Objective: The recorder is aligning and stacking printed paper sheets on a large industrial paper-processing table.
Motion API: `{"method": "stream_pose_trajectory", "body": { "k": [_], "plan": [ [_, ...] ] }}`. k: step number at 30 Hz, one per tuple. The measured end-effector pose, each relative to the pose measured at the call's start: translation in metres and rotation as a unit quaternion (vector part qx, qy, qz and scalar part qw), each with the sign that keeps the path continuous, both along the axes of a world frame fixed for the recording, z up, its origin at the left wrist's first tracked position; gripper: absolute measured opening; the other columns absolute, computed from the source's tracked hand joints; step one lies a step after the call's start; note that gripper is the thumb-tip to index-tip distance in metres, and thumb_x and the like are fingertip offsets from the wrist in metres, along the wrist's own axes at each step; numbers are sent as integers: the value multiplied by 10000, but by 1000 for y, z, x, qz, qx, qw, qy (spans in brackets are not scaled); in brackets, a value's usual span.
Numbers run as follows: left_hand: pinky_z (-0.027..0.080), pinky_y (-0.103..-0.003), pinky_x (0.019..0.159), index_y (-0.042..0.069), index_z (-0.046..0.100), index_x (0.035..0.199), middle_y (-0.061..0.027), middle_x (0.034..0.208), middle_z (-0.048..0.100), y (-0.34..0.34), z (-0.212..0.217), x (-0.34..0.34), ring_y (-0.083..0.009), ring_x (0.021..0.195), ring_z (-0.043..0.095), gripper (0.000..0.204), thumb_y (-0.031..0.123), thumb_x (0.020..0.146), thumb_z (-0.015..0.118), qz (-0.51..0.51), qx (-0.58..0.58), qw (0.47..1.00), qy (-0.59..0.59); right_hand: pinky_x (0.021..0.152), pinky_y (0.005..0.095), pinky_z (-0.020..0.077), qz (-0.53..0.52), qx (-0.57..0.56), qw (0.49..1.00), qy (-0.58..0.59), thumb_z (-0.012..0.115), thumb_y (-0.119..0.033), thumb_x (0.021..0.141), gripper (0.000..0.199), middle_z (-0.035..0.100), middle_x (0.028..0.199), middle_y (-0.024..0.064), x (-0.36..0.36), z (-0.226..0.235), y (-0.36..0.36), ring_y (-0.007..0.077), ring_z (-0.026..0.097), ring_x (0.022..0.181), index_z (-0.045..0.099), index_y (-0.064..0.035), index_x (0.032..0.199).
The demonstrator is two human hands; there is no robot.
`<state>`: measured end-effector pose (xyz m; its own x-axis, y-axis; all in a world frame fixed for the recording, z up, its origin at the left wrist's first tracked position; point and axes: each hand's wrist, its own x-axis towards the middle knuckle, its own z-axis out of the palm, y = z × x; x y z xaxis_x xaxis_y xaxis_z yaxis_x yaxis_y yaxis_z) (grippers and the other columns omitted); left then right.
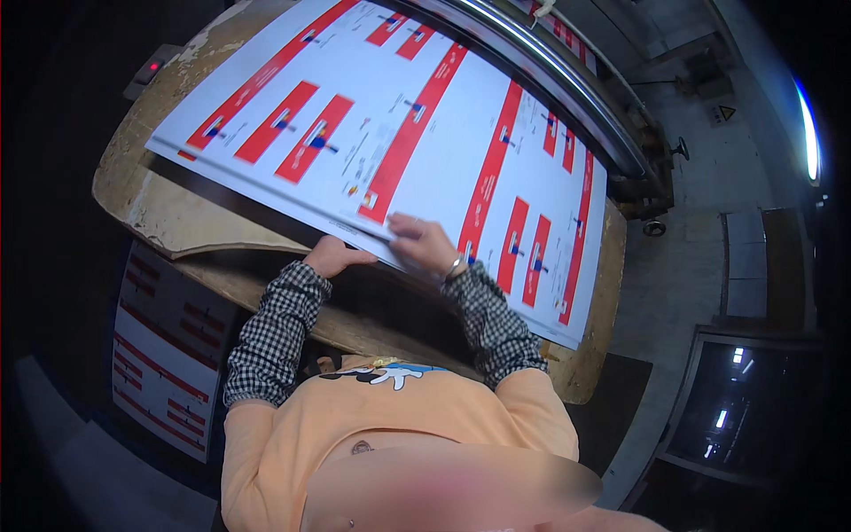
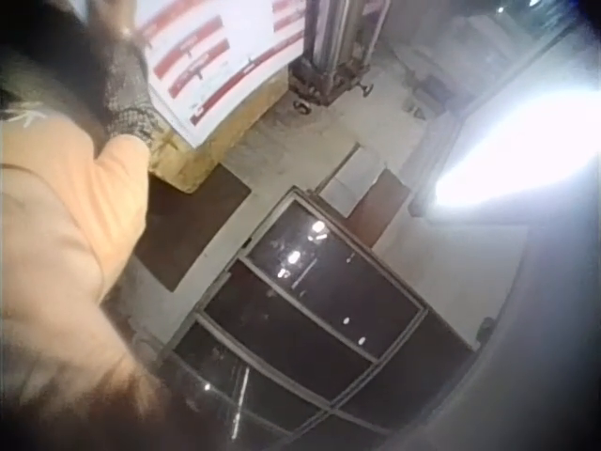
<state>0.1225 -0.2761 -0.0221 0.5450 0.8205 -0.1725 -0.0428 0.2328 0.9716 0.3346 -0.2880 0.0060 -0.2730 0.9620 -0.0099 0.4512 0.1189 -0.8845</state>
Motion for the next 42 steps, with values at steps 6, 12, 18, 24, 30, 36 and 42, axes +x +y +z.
{"method": "stream_pose_trajectory", "body": {
  "k": [6,12,18,24,30,36,42],
  "plan": [
    [413,-285,859,-20,547,1071,-102,1024,595,7,26,0,-183,976,532,471,111,657,728,-9,-21,992,124,895,359,404,-192,-106,974,-63,687,-284,669,539,537,1116,226,10,-3,47,329,507,1062,544,25,1086],
    [404,-322,914,-27,428,1195,-138,1114,549,11,9,1,-207,1049,510,627,34,638,710,-43,-25,998,36,1049,400,192,117,12,968,-222,765,-358,583,958,208,1370,279,-12,4,18,387,193,1286,267,-29,1333],
    [398,-310,905,3,491,1152,-114,1101,555,6,14,2,-194,1035,504,526,41,667,693,-39,-39,994,90,979,366,335,133,-54,978,-150,681,-234,706,569,423,1264,233,1,43,20,330,405,1188,485,1,1186],
    [415,-299,876,-18,542,1084,-94,1073,567,2,-26,-4,-192,975,519,413,25,691,663,-28,-50,996,66,885,326,425,93,60,993,-45,580,-103,787,285,563,1106,202,5,85,14,287,553,1028,573,41,1032],
    [409,-291,879,-17,542,1092,-90,1079,571,6,-16,2,-181,992,517,428,53,693,681,-48,-43,995,75,884,341,424,65,45,997,-15,588,-116,742,292,557,1093,217,0,32,-6,322,540,1030,583,37,990],
    [394,-306,894,-14,549,1075,-101,1032,592,7,4,-2,-186,976,534,469,101,654,720,12,22,996,87,937,310,378,31,-34,998,-35,629,-131,718,342,536,1161,191,2,8,19,267,502,1102,583,56,1000],
    [428,-319,845,-5,559,1063,-83,1005,607,4,4,-4,-170,929,550,478,137,640,731,-36,5,999,40,853,337,431,-166,-35,981,-95,645,-224,726,433,601,1017,192,12,-26,47,257,567,982,569,47,1054]
  ]
}}
